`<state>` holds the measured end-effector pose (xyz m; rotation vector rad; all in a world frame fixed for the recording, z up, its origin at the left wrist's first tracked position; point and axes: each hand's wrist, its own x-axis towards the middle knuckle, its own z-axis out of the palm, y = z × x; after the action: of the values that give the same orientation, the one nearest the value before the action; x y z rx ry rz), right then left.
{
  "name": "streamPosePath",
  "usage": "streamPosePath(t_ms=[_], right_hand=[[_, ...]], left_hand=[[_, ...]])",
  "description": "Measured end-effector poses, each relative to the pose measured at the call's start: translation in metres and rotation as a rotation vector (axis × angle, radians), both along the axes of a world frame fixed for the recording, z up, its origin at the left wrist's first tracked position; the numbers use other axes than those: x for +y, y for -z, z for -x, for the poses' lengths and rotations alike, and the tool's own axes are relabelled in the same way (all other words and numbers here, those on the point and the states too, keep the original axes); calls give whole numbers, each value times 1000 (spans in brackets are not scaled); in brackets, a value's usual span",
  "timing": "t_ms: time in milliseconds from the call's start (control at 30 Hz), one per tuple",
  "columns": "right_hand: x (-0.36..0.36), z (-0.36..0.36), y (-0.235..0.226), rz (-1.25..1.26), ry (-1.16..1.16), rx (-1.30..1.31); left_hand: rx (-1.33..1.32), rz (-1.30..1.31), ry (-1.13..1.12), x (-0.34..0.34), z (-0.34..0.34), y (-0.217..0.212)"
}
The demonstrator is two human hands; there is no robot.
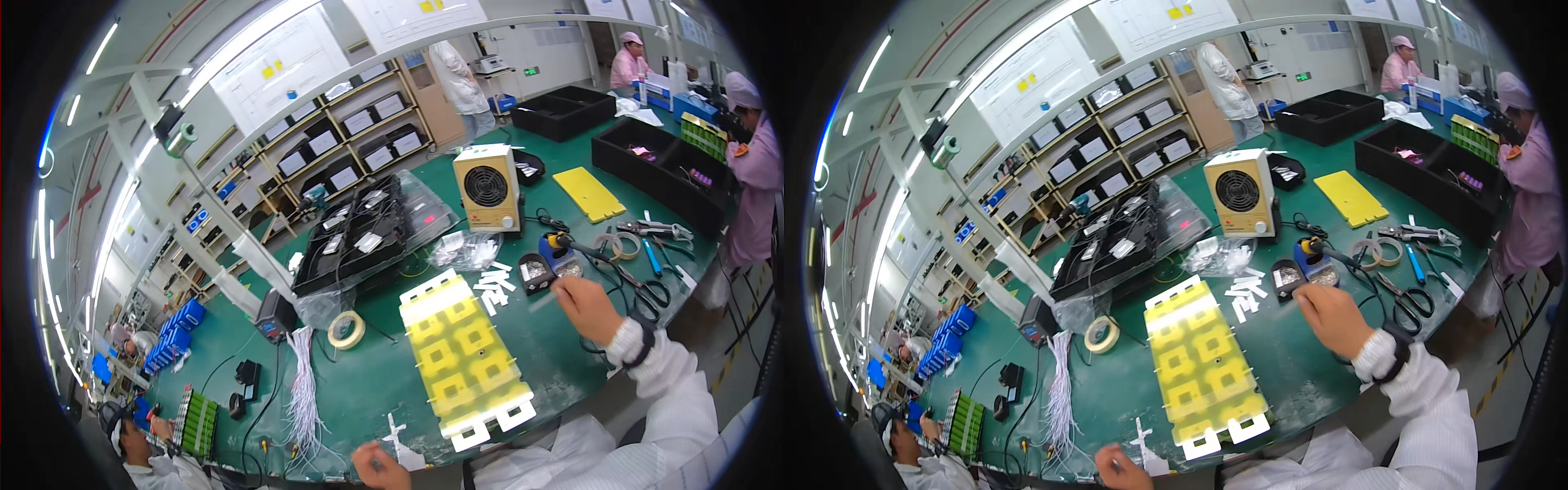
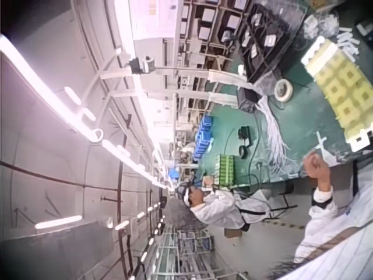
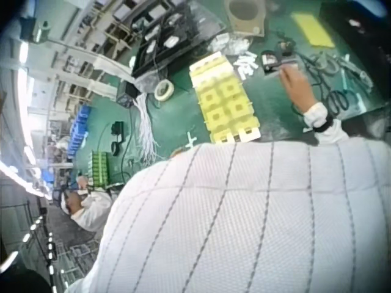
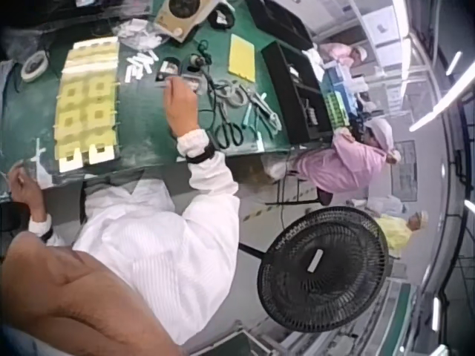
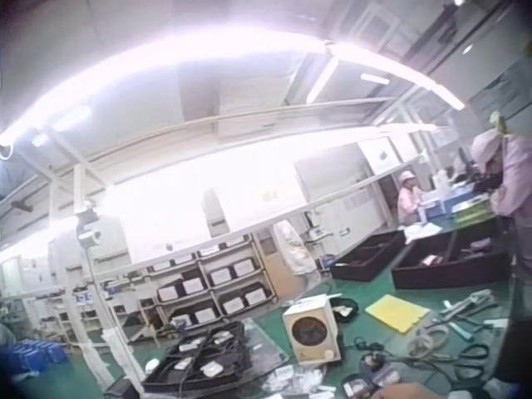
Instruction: The recorder applies insulation strips and adhesive tape to rows of battery cells as part of a factory assembly line workflow.
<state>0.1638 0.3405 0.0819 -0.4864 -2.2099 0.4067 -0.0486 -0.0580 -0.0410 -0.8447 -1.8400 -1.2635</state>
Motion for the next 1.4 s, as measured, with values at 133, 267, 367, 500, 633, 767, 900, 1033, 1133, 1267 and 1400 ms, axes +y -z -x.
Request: streamPosePath(t_ms=[133,267,367,500,633,767,900,1033,1133,1267,1400], right_hand=[[-48,-51,-1,494,-31,99],[-84,-85,12,618,-117,47],[-111,-94,9,560,-218,-154],[-121,-103,9,549,-251,-141],[-123,-117,11,668,-278,-128],[-131,-126,22,1091,-303,-168],[-125,-119,14,1493,-526,-89],[-125,-106,-4,1545,-513,-15],[-124,-106,-1,1478,-456,-115],[-130,-107,-3,1515,-403,-128],[-132,-106,3,1536,-423,-175]], left_hand=[[105,222,634,15,-100,-59],[167,419,855,97,-164,-97],[85,529,845,127,-162,-76],[55,432,842,150,-170,-65],[69,415,911,150,-175,-61],[56,424,901,145,-177,-67],[-219,311,922,143,-172,-70],[-497,299,1056,143,-169,-78],[-455,339,1039,142,-168,-78],[-353,394,1008,135,-169,-76],[-315,384,998,131,-168,-74]])
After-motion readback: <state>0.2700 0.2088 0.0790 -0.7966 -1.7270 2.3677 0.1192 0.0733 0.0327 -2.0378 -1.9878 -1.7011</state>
